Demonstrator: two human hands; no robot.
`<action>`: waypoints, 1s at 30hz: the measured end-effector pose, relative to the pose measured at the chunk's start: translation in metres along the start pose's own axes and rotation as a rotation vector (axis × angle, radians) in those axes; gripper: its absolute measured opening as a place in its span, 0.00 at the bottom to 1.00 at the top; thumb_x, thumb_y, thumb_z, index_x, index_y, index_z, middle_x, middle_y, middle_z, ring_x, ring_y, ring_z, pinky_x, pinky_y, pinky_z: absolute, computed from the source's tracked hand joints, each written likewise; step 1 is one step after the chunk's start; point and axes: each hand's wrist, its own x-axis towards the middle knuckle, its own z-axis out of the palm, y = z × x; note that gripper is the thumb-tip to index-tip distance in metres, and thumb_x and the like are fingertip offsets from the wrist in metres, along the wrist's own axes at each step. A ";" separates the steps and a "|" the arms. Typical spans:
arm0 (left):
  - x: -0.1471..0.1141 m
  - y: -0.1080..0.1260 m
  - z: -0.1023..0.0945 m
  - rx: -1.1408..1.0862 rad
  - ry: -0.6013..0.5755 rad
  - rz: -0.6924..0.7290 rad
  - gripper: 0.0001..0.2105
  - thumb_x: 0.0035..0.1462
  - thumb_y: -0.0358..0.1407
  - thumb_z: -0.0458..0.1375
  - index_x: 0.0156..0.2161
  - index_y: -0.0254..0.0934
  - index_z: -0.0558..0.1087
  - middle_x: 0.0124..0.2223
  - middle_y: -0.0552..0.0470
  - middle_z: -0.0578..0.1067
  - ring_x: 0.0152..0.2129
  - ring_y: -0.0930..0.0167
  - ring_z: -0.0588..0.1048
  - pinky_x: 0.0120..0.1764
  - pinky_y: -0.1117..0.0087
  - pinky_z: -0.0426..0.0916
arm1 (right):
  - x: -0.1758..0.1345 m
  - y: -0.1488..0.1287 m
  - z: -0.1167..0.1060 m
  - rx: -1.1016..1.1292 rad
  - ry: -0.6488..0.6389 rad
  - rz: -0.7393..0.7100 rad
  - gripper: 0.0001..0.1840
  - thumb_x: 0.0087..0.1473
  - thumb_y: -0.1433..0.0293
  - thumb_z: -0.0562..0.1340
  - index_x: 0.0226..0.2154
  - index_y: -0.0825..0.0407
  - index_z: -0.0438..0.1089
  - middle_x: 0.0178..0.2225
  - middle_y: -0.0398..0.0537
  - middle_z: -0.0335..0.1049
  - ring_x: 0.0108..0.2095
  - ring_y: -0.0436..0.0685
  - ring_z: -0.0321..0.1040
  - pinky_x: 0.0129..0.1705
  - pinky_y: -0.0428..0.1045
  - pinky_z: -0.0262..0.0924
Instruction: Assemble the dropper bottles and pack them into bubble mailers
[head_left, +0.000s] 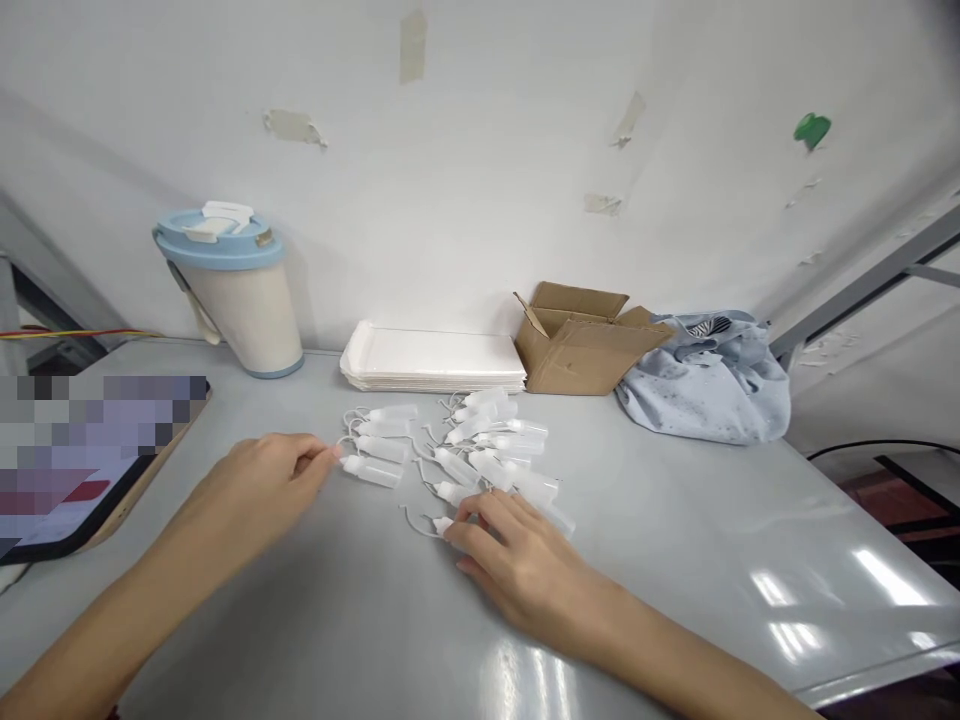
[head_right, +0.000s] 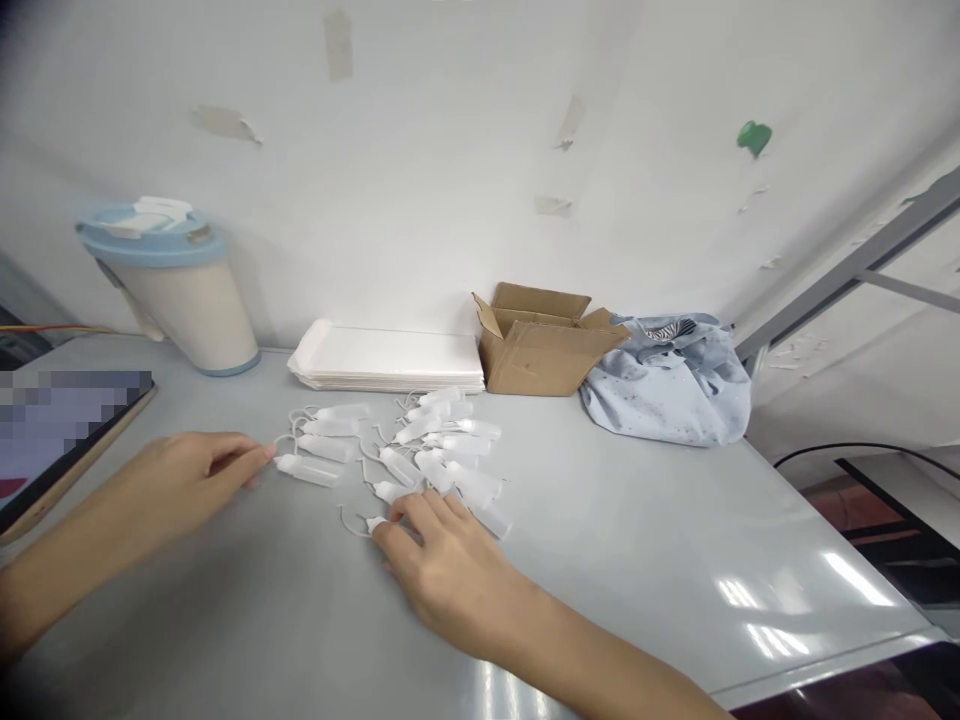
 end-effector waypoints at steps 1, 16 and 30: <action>0.000 -0.001 0.001 0.136 0.011 0.001 0.17 0.56 0.43 0.52 0.20 0.38 0.69 0.18 0.56 0.70 0.16 0.73 0.68 0.20 0.74 0.52 | 0.000 0.000 0.000 -0.013 0.008 -0.010 0.09 0.61 0.76 0.53 0.44 0.55 0.64 0.43 0.55 0.66 0.37 0.58 0.64 0.39 0.53 0.62; -0.008 0.024 0.024 0.153 -0.235 -0.057 0.12 0.54 0.46 0.50 0.35 0.40 0.68 0.28 0.54 0.76 0.25 0.65 0.74 0.30 0.68 0.61 | 0.002 -0.003 -0.002 -0.044 0.009 -0.031 0.10 0.60 0.75 0.56 0.45 0.57 0.64 0.38 0.50 0.70 0.36 0.57 0.65 0.38 0.52 0.60; -0.008 0.021 0.027 0.163 -0.163 0.097 0.15 0.59 0.45 0.48 0.35 0.41 0.75 0.36 0.51 0.80 0.34 0.62 0.75 0.37 0.66 0.65 | 0.002 -0.006 -0.005 -0.010 0.024 -0.042 0.09 0.60 0.75 0.56 0.44 0.58 0.65 0.36 0.52 0.70 0.35 0.58 0.66 0.36 0.52 0.61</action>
